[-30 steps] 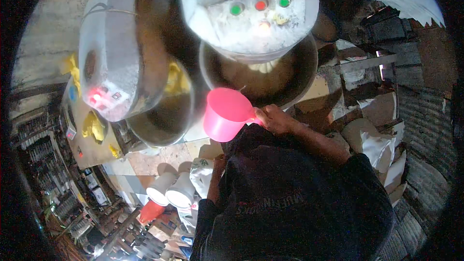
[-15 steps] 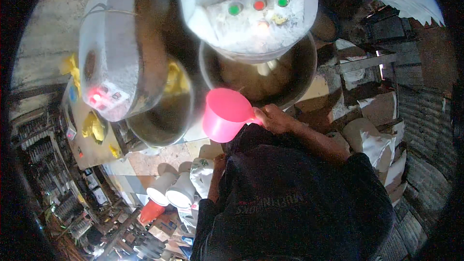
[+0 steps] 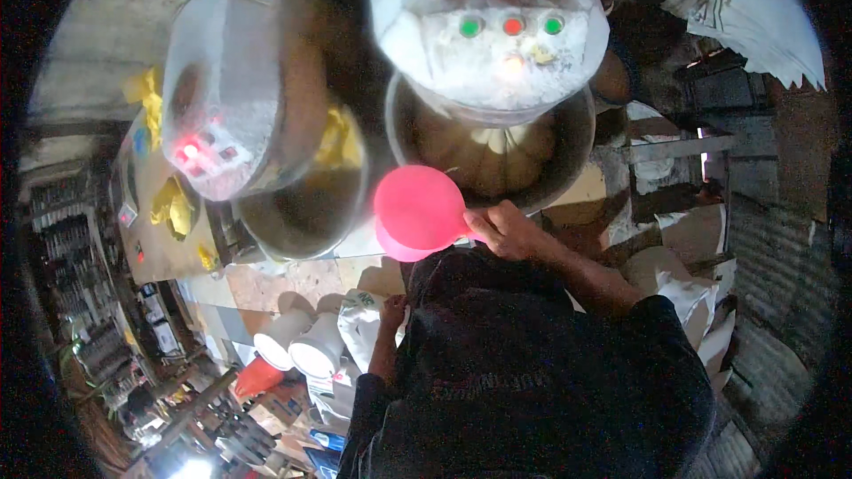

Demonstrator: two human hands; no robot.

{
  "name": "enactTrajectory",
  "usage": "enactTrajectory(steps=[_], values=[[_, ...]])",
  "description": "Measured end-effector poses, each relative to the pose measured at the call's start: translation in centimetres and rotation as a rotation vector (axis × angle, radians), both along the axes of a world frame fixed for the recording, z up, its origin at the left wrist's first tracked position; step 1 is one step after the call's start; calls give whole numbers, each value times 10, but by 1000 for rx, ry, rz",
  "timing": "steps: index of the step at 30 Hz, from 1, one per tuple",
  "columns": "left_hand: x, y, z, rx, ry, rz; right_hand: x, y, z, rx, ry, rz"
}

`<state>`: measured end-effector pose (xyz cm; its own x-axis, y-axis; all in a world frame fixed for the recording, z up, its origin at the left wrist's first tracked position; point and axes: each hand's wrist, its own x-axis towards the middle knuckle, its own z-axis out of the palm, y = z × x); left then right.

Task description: Preparing and filling dough buns and checking industrial mixers in a bakery.

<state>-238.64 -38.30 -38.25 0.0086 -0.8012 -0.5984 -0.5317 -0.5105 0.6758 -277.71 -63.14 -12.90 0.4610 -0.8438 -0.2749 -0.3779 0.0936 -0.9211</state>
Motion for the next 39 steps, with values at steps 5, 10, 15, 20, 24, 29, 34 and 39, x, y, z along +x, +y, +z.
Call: enactTrajectory(steps=[5, 10, 15, 20, 24, 29, 34, 39], values=[[23, 20, 3, -210, -224, -109, 16, -24, 64, -321, 12, 150], [21, 22, 14, -126, -349, -48, 43, -49, 115, -543, 135, 134], [47, 115, -29, -150, -143, 182, 111, -92, 190, -157, 47, 126], [65, 181, -32, -114, -270, 214, 181, -166, 211, -201, -24, 106], [75, 269, -66, -76, -77, 563, 264, -208, 232, -190, -70, 9], [86, 316, -63, 23, 378, 1178, 336, -268, 229, -194, -26, -49], [117, 298, -40, 89, 330, 1465, 388, -288, 211, -208, 6, -148], [188, 267, -12, -36, 345, 1482, 381, -300, 212, -183, 106, -163]])
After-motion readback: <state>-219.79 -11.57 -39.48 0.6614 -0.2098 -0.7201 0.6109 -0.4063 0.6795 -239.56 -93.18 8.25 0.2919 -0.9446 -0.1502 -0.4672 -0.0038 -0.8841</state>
